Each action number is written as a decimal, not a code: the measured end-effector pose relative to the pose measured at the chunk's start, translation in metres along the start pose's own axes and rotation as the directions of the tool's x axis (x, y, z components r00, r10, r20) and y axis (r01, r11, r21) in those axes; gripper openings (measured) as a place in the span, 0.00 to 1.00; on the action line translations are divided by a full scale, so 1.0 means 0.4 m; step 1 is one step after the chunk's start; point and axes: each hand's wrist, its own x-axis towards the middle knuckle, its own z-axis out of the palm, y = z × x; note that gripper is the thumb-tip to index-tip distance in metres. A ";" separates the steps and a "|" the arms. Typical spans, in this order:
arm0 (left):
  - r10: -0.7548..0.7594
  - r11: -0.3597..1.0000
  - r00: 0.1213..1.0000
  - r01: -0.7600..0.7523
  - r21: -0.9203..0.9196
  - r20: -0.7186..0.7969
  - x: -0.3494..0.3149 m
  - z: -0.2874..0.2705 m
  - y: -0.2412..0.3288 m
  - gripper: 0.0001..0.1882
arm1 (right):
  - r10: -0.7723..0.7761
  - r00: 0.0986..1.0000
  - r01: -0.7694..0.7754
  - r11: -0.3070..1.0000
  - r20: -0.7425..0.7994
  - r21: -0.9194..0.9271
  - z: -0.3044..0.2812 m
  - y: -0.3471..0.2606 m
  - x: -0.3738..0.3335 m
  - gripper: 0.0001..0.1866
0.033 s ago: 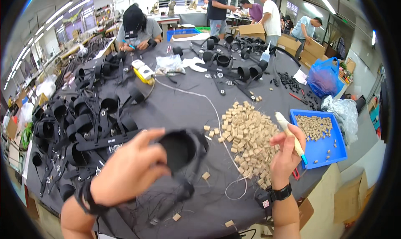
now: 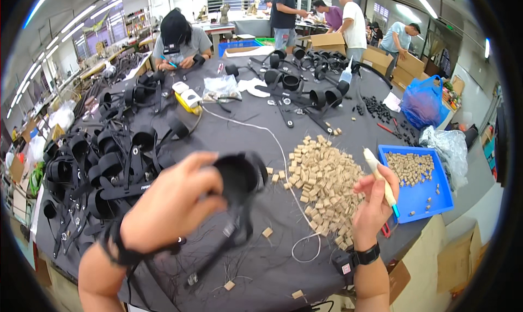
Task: The person uses a handheld applicator to apply a substance to the metal grommets and circular pads of black nylon harnesses. They handle the harnesses one at a time, applying the substance to specific points, and then place the finished items into a pile on the table.
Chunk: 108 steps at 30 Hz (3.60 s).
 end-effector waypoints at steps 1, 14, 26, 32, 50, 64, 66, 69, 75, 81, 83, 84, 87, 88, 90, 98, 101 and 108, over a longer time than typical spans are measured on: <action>0.047 0.999 0.999 -0.048 -0.022 -0.022 0.086 0.021 -0.034 0.10 | 0.019 0.999 -0.020 1.000 -0.037 -0.012 -0.005 -0.001 -0.007 0.13; -0.329 0.942 0.923 0.304 -0.146 -0.200 0.624 0.456 -0.174 0.31 | -0.111 0.935 0.212 0.937 0.338 -0.278 -0.012 -0.031 -0.068 0.11; -0.575 0.728 0.767 0.322 0.605 0.285 -0.058 -0.002 -0.344 0.40 | -0.272 0.901 0.342 0.924 0.337 -0.169 0.015 -0.058 -0.047 0.08; -0.341 0.863 0.936 0.275 0.425 0.088 -0.112 -0.023 -0.452 0.18 | -0.182 0.910 0.288 0.924 0.372 -0.252 0.009 -0.023 -0.064 0.07; -0.604 0.744 0.788 0.611 0.269 -0.119 -0.336 0.072 -0.171 0.33 | -0.297 0.885 0.398 0.883 0.359 -0.249 0.033 -0.036 -0.073 0.09; -0.647 0.762 0.452 0.340 -0.552 -0.614 -0.294 -0.410 -0.358 0.14 | -0.242 0.942 0.293 0.932 0.235 -0.214 0.021 -0.017 -0.061 0.07; -0.602 0.784 0.450 0.179 -0.594 -0.659 -0.226 -0.445 -0.272 0.13 | -0.271 0.933 0.326 0.917 0.238 -0.232 0.009 -0.010 -0.050 0.07; -0.435 0.900 0.327 0.183 -0.395 -0.839 -0.174 -0.575 -0.178 0.14 | -0.192 0.952 0.249 0.938 0.240 -0.239 0.005 -0.014 -0.055 0.07; -0.244 0.856 0.541 0.510 0.083 -0.805 -0.081 -0.623 -0.092 0.15 | -0.233 0.945 0.286 0.929 0.230 -0.233 0.011 -0.004 -0.054 0.06; -0.319 0.583 0.624 0.723 0.372 -0.713 -0.100 -0.329 -0.131 0.15 | -0.198 0.951 0.251 0.943 0.236 -0.217 0.013 -0.009 -0.058 0.06; -0.429 0.557 0.665 0.727 0.401 -0.611 -0.158 -0.250 -0.203 0.16 | -0.199 0.948 0.255 0.943 0.250 -0.213 0.025 -0.013 -0.064 0.06; -0.491 0.593 0.703 0.702 0.394 -0.515 -0.183 -0.214 -0.247 0.18 | -0.205 0.945 0.263 0.940 0.254 -0.219 0.025 -0.015 -0.061 0.06; -0.633 0.752 0.774 0.618 -0.228 0.013 -0.260 -0.139 -0.339 0.25 | -0.199 0.942 0.265 0.935 0.272 -0.236 0.029 0.000 -0.068 0.06; -0.577 0.705 0.814 0.536 -0.465 0.064 -0.282 -0.122 -0.315 0.28 | -0.224 0.937 0.291 0.925 0.270 -0.243 0.025 0.003 -0.067 0.06; -0.500 0.714 0.853 0.505 -0.485 0.152 -0.334 -0.108 -0.327 0.28 | -0.150 0.948 0.225 0.940 0.282 -0.256 0.019 0.019 -0.067 0.07; -0.544 0.762 0.831 0.434 0.481 0.113 -0.431 -0.045 -0.240 0.30 | -0.065 0.947 0.166 0.937 0.314 -0.307 0.018 0.019 -0.089 0.07; -0.347 0.851 0.932 0.268 0.451 0.102 -0.451 -0.004 -0.275 0.14 | -0.089 0.946 0.194 0.926 0.312 -0.324 0.032 0.029 -0.098 0.07; -0.315 0.790 0.864 0.468 0.396 -0.392 -0.378 -0.242 -0.210 0.13 | -0.037 0.953 0.151 0.920 0.302 -0.363 0.020 0.043 -0.094 0.07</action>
